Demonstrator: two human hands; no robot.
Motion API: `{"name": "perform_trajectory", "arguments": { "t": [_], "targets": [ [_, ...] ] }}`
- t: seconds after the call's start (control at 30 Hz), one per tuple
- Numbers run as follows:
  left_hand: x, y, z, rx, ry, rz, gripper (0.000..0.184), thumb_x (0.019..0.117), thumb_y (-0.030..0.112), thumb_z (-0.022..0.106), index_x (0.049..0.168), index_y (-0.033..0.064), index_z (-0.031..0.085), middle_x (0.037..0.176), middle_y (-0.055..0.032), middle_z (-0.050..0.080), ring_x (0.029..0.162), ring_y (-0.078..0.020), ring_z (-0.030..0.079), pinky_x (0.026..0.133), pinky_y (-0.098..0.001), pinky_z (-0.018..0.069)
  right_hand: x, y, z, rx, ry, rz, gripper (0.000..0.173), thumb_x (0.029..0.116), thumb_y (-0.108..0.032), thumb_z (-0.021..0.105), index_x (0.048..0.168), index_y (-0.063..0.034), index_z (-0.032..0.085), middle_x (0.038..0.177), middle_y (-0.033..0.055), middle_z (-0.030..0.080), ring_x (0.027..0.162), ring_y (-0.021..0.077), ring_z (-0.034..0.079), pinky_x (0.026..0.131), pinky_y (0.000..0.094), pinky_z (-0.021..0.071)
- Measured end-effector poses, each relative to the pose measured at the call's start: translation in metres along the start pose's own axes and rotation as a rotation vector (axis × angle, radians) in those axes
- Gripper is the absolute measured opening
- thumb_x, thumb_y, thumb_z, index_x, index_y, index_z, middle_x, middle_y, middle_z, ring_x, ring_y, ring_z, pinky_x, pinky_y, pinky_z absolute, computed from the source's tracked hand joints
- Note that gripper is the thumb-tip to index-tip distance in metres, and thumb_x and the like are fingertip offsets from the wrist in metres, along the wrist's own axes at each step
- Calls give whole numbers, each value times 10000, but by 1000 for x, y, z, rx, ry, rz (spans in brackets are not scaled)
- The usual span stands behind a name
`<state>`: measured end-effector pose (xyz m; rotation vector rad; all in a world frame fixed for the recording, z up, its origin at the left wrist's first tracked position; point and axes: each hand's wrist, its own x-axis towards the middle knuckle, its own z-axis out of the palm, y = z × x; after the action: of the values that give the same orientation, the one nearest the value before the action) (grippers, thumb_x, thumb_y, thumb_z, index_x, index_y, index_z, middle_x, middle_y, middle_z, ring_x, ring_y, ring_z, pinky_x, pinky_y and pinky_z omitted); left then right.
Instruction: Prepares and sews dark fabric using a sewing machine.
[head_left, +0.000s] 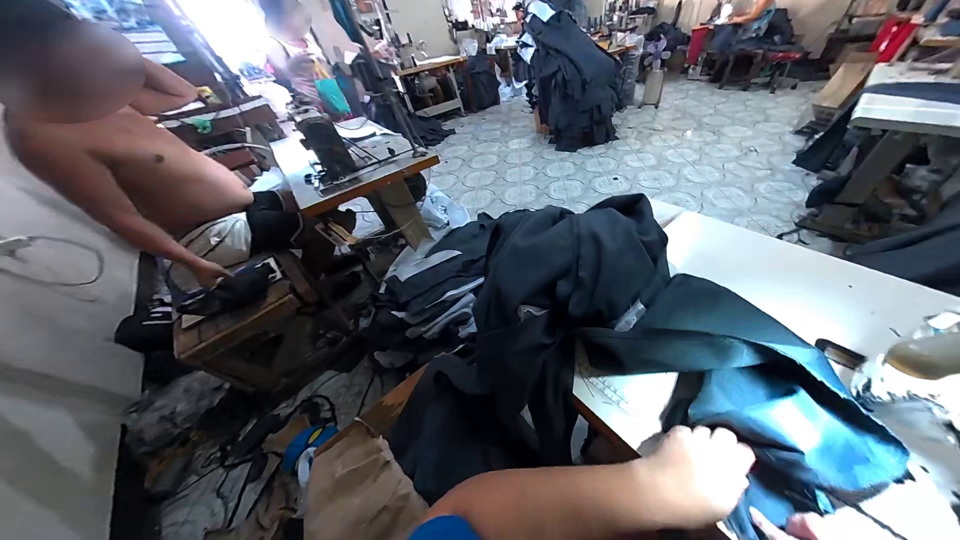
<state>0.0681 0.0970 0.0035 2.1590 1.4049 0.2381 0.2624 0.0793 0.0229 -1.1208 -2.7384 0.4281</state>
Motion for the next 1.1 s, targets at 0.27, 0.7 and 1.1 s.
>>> {"name": "perform_trajectory", "arguments": {
  "t": [0.27, 0.7, 1.1],
  "targets": [
    [7, -27, 13, 226, 239, 243, 251, 1000, 99, 534, 1083, -6, 747, 1044, -217, 716, 936, -377, 726, 754, -506, 592, -7, 42, 46, -178, 341, -242, 324, 948, -104, 540, 1135, -208, 783, 832, 99, 665, 740, 288, 659, 625, 424, 528],
    [0, -41, 20, 236, 287, 507, 337, 984, 335, 565, 1076, 76, 762, 1084, -141, 750, 1016, -370, 717, 779, -538, 574, -15, 33, 42, -11, 287, -103, 302, 939, -26, 567, 1143, -115, 771, 969, 158, 704, 899, 341, 686, 741, 466, 547],
    [-6, -35, 42, 159, 531, 520, 289, 964, 233, 564, 856, 94, 794, 968, -63, 786, 964, -243, 746, 836, -389, 588, -6, 28, 45, 207, 339, 161, 317, 976, -311, 551, 913, -118, 795, 801, 111, 690, 846, 290, 665, 843, 494, 452]
  ]
}}
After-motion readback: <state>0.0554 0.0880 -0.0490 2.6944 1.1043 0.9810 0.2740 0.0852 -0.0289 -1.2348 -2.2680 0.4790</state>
